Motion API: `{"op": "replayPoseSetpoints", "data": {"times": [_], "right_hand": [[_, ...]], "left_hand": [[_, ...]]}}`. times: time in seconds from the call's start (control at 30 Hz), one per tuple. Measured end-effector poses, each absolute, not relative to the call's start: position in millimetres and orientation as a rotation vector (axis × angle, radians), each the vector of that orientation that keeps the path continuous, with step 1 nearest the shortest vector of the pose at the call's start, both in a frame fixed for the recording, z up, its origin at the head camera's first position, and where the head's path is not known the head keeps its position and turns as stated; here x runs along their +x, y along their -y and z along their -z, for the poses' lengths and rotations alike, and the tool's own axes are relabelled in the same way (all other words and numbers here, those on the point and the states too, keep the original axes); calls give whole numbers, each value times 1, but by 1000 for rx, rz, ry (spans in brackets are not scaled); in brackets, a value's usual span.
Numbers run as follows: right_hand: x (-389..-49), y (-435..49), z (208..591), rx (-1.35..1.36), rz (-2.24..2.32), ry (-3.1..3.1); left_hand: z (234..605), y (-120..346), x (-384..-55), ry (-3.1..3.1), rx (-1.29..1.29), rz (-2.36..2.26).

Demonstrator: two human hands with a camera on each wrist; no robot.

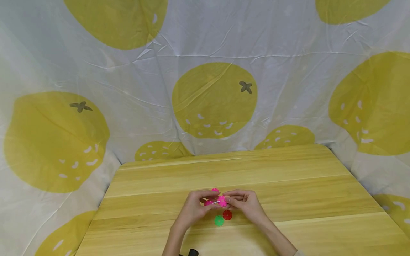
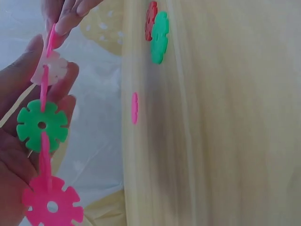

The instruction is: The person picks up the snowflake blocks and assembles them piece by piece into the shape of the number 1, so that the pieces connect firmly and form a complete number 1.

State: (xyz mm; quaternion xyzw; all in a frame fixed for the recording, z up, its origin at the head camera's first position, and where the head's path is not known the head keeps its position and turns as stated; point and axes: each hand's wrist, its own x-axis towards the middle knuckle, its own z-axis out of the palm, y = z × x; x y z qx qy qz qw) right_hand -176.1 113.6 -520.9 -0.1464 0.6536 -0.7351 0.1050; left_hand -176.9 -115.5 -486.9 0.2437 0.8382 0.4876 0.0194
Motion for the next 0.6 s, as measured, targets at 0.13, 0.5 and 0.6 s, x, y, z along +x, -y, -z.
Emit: {"op": "replayPoseSetpoints", "data": {"times": [0.13, 0.5, 0.6], "right_hand": [[-175, -112, 521, -376, 2162, -1920], [-174, -110, 524, -377, 2169, -1889], [-175, -110, 524, -366, 2151, -1894]], "left_hand": [[488, 112, -176, -2613, 766, -1558], [490, 110, -177, -2638, 728, -1584], [491, 115, -178, -2634, 708, -1574]]}}
